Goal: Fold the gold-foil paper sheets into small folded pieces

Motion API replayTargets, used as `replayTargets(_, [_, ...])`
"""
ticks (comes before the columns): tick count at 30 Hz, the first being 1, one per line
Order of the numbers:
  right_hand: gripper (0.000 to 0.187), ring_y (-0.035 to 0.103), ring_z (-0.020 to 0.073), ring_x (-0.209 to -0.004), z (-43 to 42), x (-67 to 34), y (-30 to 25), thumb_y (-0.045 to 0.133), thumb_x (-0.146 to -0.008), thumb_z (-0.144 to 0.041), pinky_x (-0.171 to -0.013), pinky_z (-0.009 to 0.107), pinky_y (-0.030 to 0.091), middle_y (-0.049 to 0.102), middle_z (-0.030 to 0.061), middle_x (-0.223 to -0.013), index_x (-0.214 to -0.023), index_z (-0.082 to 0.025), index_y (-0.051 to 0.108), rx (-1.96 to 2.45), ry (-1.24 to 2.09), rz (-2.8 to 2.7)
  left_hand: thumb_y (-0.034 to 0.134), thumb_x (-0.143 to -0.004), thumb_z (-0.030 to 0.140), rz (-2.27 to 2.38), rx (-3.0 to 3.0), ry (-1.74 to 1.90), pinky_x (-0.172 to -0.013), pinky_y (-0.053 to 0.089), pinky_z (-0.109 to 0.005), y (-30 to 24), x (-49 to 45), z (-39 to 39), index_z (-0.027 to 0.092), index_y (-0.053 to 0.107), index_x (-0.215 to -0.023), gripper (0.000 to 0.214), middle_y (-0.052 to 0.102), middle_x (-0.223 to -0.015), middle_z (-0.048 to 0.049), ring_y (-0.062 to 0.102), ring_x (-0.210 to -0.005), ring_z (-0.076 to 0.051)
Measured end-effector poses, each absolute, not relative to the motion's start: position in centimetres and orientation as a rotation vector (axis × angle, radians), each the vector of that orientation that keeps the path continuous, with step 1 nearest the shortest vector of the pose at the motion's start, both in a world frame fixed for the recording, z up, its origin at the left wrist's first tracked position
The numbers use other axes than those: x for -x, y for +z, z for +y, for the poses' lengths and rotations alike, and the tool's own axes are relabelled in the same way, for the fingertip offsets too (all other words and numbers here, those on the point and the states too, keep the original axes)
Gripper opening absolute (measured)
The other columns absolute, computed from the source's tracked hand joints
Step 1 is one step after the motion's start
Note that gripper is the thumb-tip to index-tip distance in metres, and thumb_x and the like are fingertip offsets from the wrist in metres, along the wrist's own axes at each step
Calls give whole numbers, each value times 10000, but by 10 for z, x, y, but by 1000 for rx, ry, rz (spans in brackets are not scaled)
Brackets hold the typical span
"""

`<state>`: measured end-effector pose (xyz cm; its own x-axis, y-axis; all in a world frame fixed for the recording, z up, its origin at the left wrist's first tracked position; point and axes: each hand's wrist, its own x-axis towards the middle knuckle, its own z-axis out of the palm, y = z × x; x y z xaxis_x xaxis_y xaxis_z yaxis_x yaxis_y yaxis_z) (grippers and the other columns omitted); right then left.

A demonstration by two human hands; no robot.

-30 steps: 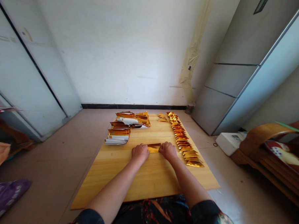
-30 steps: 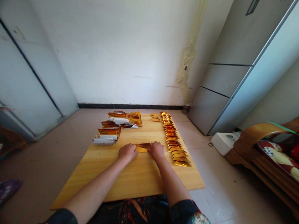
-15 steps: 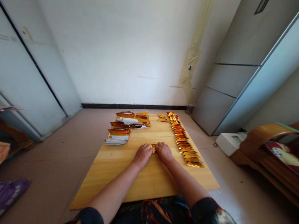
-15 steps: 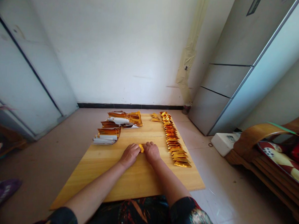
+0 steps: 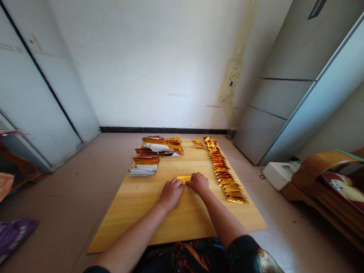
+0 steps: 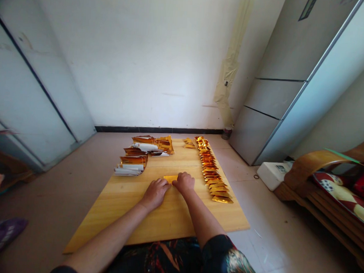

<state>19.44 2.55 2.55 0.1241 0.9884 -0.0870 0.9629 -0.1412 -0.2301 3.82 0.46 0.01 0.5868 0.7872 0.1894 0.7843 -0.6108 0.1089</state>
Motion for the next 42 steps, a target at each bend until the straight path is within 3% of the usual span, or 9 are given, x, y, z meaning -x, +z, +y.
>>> replayTargets(5, [333, 609, 238, -974, 30, -189, 27, 638, -713, -429, -750, 309, 454, 661, 97, -1039, -961, -209, 667, 2328, 360, -1942, 394, -909, 172, 1396, -2736, 361, -788, 393, -330, 3, -39, 2, 254, 620, -1089, 300, 606, -1016, -46, 506, -990, -219])
replayTargets(20, [264, 640, 218, -912, 35, -223, 35, 663, -657, -258, -647, 232, 428, 693, 101, -999, -909, -180, 682, 2420, 560, -1736, 387, -894, 146, 1417, -2768, 316, -792, 402, -340, 5, -38, -1, 237, 599, -1097, 307, 621, -1056, -44, 503, -1005, -214])
replayTargets(25, [180, 620, 155, -828, 30, -219, 36, 569, -721, -149, -652, 207, 400, 690, 59, -922, -871, -175, 665, 2106, 344, -1727, 385, -886, 132, 1424, -2760, 330, -784, 397, -342, 5, -39, 0, 227, 617, -1059, 305, 628, -1028, -55, 504, -991, -220])
replayTargets(29, [180, 604, 118, -746, 30, -203, 29, 562, -705, -91, -630, 176, 391, 694, 2, -818, -816, -183, 670, 1840, 590, -1887, 394, -882, 142, 1403, -2738, 346, -787, 395, -346, 5, -40, 0, 224, 625, -1064, 305, 631, -1043, -59, 506, -992, -227])
replayTargets(42, [204, 628, 138, -754, 37, -202, 24, 587, -656, -112, -598, 188, 387, 714, 35, -836, -812, -184, 697, 2130, 686, -1987, 463, -859, 129, 1295, -2708, 489, -864, 387, -379, -5, -22, 7, 268, 653, -1088, 329, 646, -1181, -29, 534, -1034, -199])
